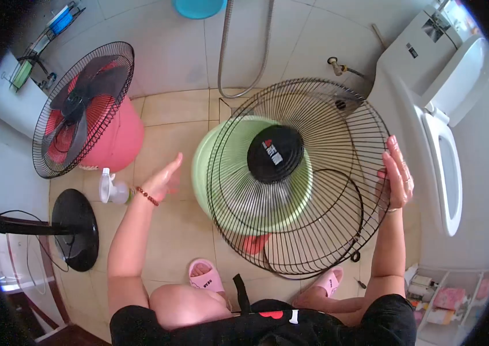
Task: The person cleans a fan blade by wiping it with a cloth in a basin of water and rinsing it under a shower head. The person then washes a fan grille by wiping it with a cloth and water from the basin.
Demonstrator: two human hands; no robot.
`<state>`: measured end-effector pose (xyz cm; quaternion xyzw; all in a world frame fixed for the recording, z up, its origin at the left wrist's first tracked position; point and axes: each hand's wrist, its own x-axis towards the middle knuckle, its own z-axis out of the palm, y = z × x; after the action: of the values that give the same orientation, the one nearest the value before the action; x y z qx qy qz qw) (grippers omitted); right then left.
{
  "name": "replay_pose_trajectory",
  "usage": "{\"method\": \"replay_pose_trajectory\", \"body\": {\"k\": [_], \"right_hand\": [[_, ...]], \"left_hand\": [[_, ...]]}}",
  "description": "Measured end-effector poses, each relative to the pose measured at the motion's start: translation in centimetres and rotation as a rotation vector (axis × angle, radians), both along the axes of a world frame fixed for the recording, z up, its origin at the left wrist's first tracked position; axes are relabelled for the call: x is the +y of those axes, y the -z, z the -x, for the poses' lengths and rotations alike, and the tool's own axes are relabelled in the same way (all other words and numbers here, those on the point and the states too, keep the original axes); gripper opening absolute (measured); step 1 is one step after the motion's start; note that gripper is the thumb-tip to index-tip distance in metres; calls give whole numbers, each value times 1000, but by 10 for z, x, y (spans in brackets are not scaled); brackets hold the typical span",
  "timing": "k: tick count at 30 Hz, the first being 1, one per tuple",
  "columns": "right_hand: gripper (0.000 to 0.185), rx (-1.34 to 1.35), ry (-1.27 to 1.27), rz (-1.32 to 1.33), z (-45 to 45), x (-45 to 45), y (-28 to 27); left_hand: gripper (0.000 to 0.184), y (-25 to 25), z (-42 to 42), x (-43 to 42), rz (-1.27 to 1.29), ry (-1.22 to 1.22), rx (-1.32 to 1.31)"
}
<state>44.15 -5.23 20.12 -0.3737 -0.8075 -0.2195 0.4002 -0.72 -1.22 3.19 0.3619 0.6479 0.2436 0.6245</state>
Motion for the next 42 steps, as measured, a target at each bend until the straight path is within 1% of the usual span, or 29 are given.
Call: {"method": "replay_pose_trajectory", "body": {"k": [2, 5, 6, 7, 8, 9, 10, 11, 12, 13, 14, 15, 16, 17, 18, 20, 22, 24, 25, 27, 29, 30, 32, 33, 34, 36, 38, 40, 42], "right_hand": [[21, 254, 45, 119, -13, -4, 5], [27, 470, -10, 69, -20, 4, 12], [30, 502, -58, 24, -21, 9, 13], [30, 825, -30, 203, -14, 5, 18], [30, 788, -87, 143, -12, 12, 31], [30, 749, -144, 84, -9, 19, 44], [31, 708, -201, 27, -6, 25, 58], [33, 1021, -236, 195, 5, 30, 69], [30, 573, -66, -103, 21, 39, 87], [37, 1383, -92, 475, 26, 45, 107], [43, 1687, -132, 689, 42, 50, 123], [46, 1628, -48, 835, 52, 54, 153], [50, 1201, 139, 982, 58, 55, 193], [54, 369, 406, 972, 63, 51, 230], [60, -152, 474, 965, 73, 48, 266], [71, -537, 431, 1109, 103, 34, 315], [60, -618, 308, 1301, 132, 26, 292], [49, -746, 51, 1424, 141, 32, 267], [37, -749, -253, 1639, 132, 60, 281], [48, -888, 23, 1563, 108, 102, 278], [55, -734, 325, 1452, 103, 104, 273], [56, -510, 475, 1371, 108, 88, 266], [61, -344, 619, 1271, 124, 59, 282], [66, -403, 618, 1258, 136, 51, 298], [44, -525, 571, 1328, 149, 40, 259], [35, -927, 86, 1289, 140, 40, 283], [34, -810, -308, 1254, 117, 55, 317], [23, -64, -222, 1414, 121, 33, 215], [22, -70, -280, 1448, 149, 35, 100]], "left_hand": [[88, 8, -3, -11, 171, 92, -329], [82, -5, -16, -10, 99, -65, -366], [81, -20, -20, -9, 94, -86, -521], [81, -42, -25, -9, 87, -104, -677], [80, -54, -27, -6, 80, -119, -834], [74, -49, -16, 1, 33, -110, -813], [69, -56, -12, 6, -44, -292, -625], [65, -67, -8, 11, -121, -470, -431], [60, -76, -4, 12, -194, -641, -230], [54, -79, 4, 13, -281, -665, -302], [48, -80, 13, 14, -370, -689, -374], [44, -89, 14, 13, -450, -711, -375], [41, -98, 15, 11, -530, -730, -377], [39, -120, 8, 4, -601, -749, -305], [37, -134, 4, -1, -666, -766, -230], [37, -139, 3, -4, -731, -753, -142], [36, -138, -1, 1, -834, -747, -100], [36, -134, -10, 9, -936, -731, -105], [35, -135, -16, 11, -974, -714, -116], [33, -130, -16, 18, -990, -723, -127], [28, -110, -4, 31, -1003, -735, -137], [27, -106, -6, 33, -1022, -737, -134], [27, -104, -10, 37, -1067, -739, -130], [28, -95, -9, 44, -1125, -765, -31], [26, -94, -13, 47, -1166, -791, 15], [29, -98, -22, 43, -1108, -782, 60], [36, -91, -22, 46, -1066, -765, 74], [42, -85, -19, 49, -992, -762, -20], [43, -87, -22, 49, -978, -729, -49]]}}
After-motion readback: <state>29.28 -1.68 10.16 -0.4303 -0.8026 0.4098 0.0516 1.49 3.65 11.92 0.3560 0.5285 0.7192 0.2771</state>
